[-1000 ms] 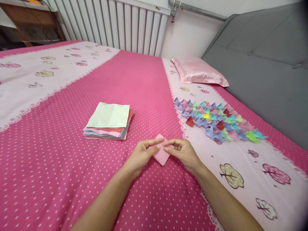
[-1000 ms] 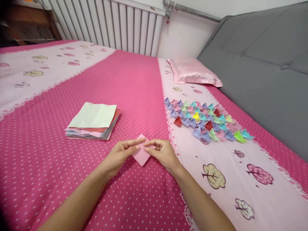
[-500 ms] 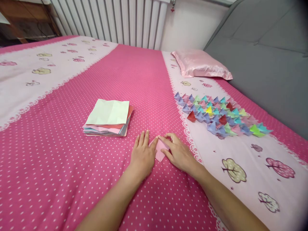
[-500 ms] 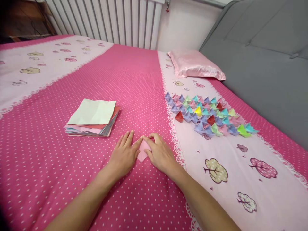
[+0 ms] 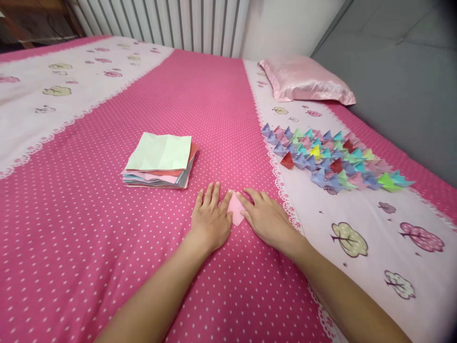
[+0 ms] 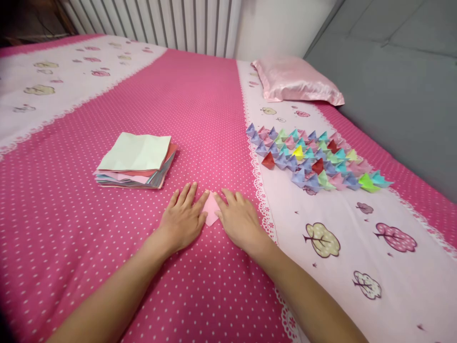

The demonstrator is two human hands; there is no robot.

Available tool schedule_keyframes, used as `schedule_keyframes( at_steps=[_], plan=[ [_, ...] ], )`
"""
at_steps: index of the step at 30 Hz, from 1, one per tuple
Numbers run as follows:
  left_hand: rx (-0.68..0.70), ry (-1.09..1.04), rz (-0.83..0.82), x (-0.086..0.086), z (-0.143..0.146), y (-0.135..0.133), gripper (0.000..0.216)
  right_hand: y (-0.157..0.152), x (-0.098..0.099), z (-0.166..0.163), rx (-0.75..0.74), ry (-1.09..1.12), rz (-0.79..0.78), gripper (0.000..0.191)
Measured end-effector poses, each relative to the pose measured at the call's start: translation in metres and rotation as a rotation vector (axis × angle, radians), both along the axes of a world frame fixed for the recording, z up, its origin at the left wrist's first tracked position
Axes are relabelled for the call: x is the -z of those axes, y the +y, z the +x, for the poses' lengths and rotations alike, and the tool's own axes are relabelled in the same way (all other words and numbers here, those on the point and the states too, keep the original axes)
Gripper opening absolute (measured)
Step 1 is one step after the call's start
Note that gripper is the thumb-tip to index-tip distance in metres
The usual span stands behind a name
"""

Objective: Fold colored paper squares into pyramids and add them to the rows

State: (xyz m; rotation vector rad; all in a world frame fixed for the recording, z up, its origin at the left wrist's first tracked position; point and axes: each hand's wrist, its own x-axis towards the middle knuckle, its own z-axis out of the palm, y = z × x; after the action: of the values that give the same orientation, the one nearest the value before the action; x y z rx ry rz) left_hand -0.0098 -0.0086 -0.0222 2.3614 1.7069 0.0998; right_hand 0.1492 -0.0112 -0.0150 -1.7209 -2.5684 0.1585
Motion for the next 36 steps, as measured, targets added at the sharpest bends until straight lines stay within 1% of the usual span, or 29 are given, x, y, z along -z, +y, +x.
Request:
schedule_keyframes(
  at_steps=[5, 9, 13, 15, 17, 18, 19, 20, 21, 22, 23, 25, 26, 28, 29, 33, 36],
  plan=[
    [-0.033, 0.080, -0.031, -0.010, 0.002, -0.004, 0.055, -0.006, 0.000, 0.003, 0.006, 0.048, -0.012, 0.042],
    [-0.073, 0.159, -0.051, -0.021, 0.009, -0.012, 0.052, -0.011, -0.001, 0.006, 0.040, 0.105, -0.024, 0.035],
    [-0.094, 0.208, -0.029, -0.033, 0.012, -0.017, 0.039, -0.014, -0.005, 0.010, 0.044, 0.099, -0.062, 0.025],
    [-0.085, 0.205, -0.023, -0.035, 0.009, -0.017, 0.032, -0.013, -0.005, 0.014, 0.031, 0.145, -0.052, 0.022],
    [-0.076, 0.164, -0.006, -0.033, 0.003, -0.018, 0.030, -0.010, -0.003, 0.019, 0.054, 0.235, -0.031, 0.022],
    [-0.074, 0.128, 0.017, -0.030, 0.000, -0.019, 0.029, -0.008, -0.001, 0.021, 0.069, 0.284, -0.019, 0.026],
    [-0.069, 0.081, 0.052, -0.025, -0.004, -0.021, 0.028, -0.005, 0.002, 0.023, 0.084, 0.344, -0.001, 0.036],
    [-0.059, 0.033, 0.104, -0.020, -0.008, -0.025, 0.029, -0.003, 0.005, 0.024, 0.071, 0.421, 0.010, 0.051],
    [-0.045, -0.022, 0.154, -0.013, -0.011, -0.029, 0.031, -0.001, 0.008, 0.024, 0.004, 0.491, -0.002, 0.064],
    [-0.065, -0.081, 0.201, -0.007, -0.014, -0.034, 0.037, 0.000, 0.011, 0.023, -0.042, 0.538, 0.016, 0.072],
    [-0.098, -0.130, 0.239, -0.001, -0.017, -0.040, 0.043, 0.000, 0.014, 0.021, -0.056, 0.547, 0.052, 0.071],
    [-0.208, -0.201, 0.330, 0.007, -0.021, -0.054, 0.051, -0.001, 0.020, 0.016, -0.026, 0.527, 0.121, 0.054],
    [-0.230, -0.228, 0.354, 0.010, -0.023, -0.061, 0.052, -0.002, 0.022, 0.012, 0.020, 0.538, 0.145, 0.046],
    [-0.265, -0.262, 0.391, 0.011, -0.026, -0.077, 0.050, -0.006, 0.023, 0.006, 0.065, 0.546, 0.188, 0.033],
    [-0.274, -0.270, 0.405, 0.010, -0.027, -0.085, 0.048, -0.008, 0.023, 0.004, 0.084, 0.551, 0.209, 0.030],
    [-0.239, -0.271, 0.437, 0.006, -0.033, -0.116, 0.044, -0.032, 0.017, 0.001, 0.152, 0.581, 0.303, 0.033],
    [-0.188, -0.270, 0.431, 0.004, -0.039, -0.138, 0.043, -0.068, 0.014, 0.003, 0.146, 0.589, 0.353, 0.034]
  ],
)
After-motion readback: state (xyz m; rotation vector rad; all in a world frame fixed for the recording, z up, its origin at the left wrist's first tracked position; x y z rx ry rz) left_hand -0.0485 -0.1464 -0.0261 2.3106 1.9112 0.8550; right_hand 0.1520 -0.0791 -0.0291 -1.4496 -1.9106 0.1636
